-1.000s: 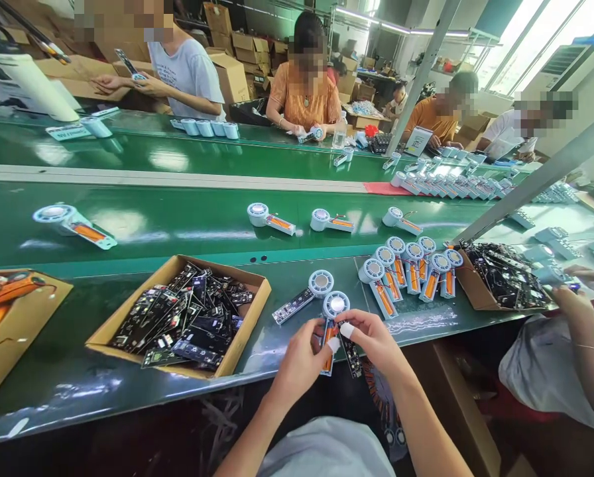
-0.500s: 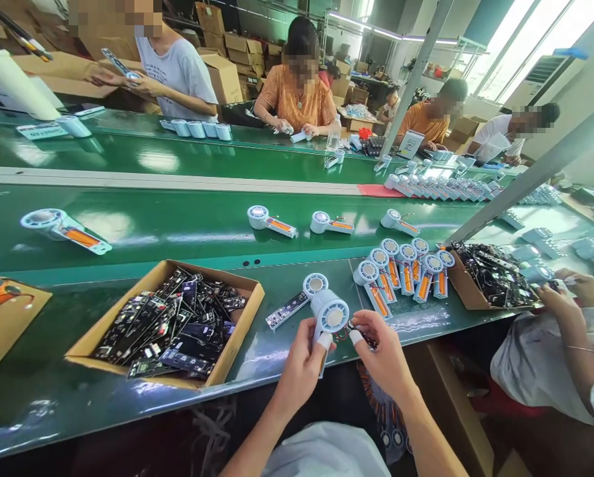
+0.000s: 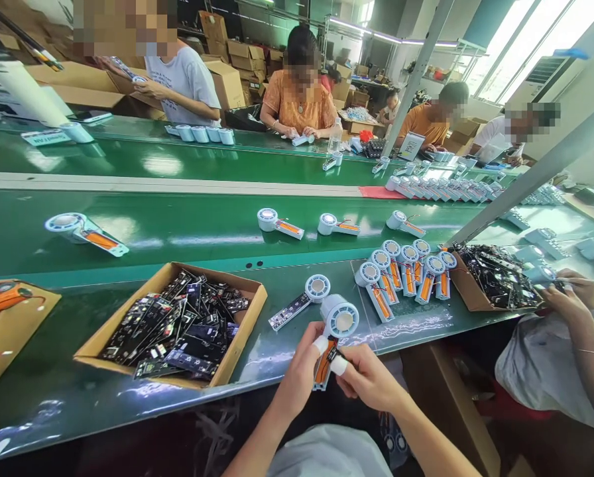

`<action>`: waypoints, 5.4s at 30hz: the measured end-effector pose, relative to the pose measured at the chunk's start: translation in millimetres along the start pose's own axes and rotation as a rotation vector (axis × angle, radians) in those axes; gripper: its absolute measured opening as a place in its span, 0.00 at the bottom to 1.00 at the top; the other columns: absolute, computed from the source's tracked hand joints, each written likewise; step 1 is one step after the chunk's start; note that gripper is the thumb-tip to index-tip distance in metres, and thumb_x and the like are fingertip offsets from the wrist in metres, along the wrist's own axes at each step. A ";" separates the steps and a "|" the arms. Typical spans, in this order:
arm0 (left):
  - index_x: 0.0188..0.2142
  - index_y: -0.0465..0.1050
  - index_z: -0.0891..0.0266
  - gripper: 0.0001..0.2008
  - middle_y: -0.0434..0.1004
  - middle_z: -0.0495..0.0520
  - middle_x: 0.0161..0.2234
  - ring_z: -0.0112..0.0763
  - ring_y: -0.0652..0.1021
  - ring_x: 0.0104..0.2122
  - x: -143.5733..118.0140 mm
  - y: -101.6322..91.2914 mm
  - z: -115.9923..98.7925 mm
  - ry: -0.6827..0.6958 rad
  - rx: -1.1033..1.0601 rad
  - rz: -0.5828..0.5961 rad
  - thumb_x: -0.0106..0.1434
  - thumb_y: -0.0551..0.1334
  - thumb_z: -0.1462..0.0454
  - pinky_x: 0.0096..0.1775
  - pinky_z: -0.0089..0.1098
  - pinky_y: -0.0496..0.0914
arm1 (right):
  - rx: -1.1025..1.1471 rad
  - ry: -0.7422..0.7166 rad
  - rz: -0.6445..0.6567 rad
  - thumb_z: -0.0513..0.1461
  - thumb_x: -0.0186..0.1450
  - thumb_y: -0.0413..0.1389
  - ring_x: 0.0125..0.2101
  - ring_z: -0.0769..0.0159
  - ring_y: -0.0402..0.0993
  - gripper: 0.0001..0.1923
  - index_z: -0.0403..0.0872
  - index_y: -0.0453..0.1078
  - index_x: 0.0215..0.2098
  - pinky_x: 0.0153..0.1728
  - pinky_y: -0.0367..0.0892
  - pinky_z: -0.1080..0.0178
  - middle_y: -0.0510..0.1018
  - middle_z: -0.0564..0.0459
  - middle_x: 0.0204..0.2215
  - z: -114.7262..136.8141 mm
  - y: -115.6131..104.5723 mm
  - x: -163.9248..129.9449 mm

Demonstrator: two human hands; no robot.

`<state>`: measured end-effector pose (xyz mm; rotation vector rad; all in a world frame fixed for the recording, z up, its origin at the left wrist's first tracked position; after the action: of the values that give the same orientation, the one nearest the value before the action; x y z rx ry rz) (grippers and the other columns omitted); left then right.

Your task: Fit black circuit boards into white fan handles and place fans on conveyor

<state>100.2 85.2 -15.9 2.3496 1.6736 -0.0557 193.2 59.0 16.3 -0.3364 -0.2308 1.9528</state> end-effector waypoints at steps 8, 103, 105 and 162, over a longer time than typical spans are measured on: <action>0.55 0.63 0.60 0.24 0.75 0.59 0.52 0.40 0.76 0.50 -8.2 10.8 -4.8 0.047 -0.030 0.078 0.63 0.63 0.55 0.53 0.37 0.69 | 0.339 0.114 -0.192 0.65 0.67 0.44 0.14 0.75 0.49 0.33 0.50 0.53 0.20 0.17 0.48 0.69 0.56 0.62 0.12 -22.7 0.0 -0.3; 0.35 0.76 0.59 0.14 0.79 0.59 0.43 0.42 0.77 0.46 22.2 -43.2 -21.4 0.502 0.845 -0.299 0.67 0.51 0.66 0.48 0.45 0.71 | -1.009 0.443 0.036 0.44 0.71 0.57 0.47 0.58 0.75 0.18 0.45 0.68 0.56 0.46 0.74 0.51 0.74 0.46 0.52 -2.3 -177.0 295.3; 0.34 0.76 0.59 0.13 0.79 0.58 0.42 0.42 0.77 0.45 24.9 -39.8 -26.4 0.507 0.822 -0.293 0.67 0.53 0.66 0.46 0.44 0.71 | -1.004 0.432 -0.007 0.44 0.71 0.57 0.47 0.58 0.75 0.18 0.45 0.68 0.56 0.46 0.74 0.51 0.73 0.46 0.52 -0.6 -162.5 292.8; 0.42 0.71 0.60 0.14 0.81 0.53 0.33 0.38 0.82 0.37 -23.9 -35.1 29.8 -0.148 -0.210 -0.106 0.55 0.64 0.63 0.46 0.39 0.73 | -0.869 -0.102 0.227 0.26 0.64 0.47 0.44 0.60 0.76 0.28 0.51 0.67 0.59 0.44 0.71 0.61 0.73 0.47 0.49 11.4 -30.9 26.9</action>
<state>62.8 67.0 -46.9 2.0520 1.6443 -0.0681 206.1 95.8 33.3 -0.8494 -1.1589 1.9992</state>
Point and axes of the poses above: each hand's wrist, its own x-axis towards the middle knuckle, its own y-axis out of the palm, z = x × y, the point moved 9 cm from there along x, towards the middle knuckle
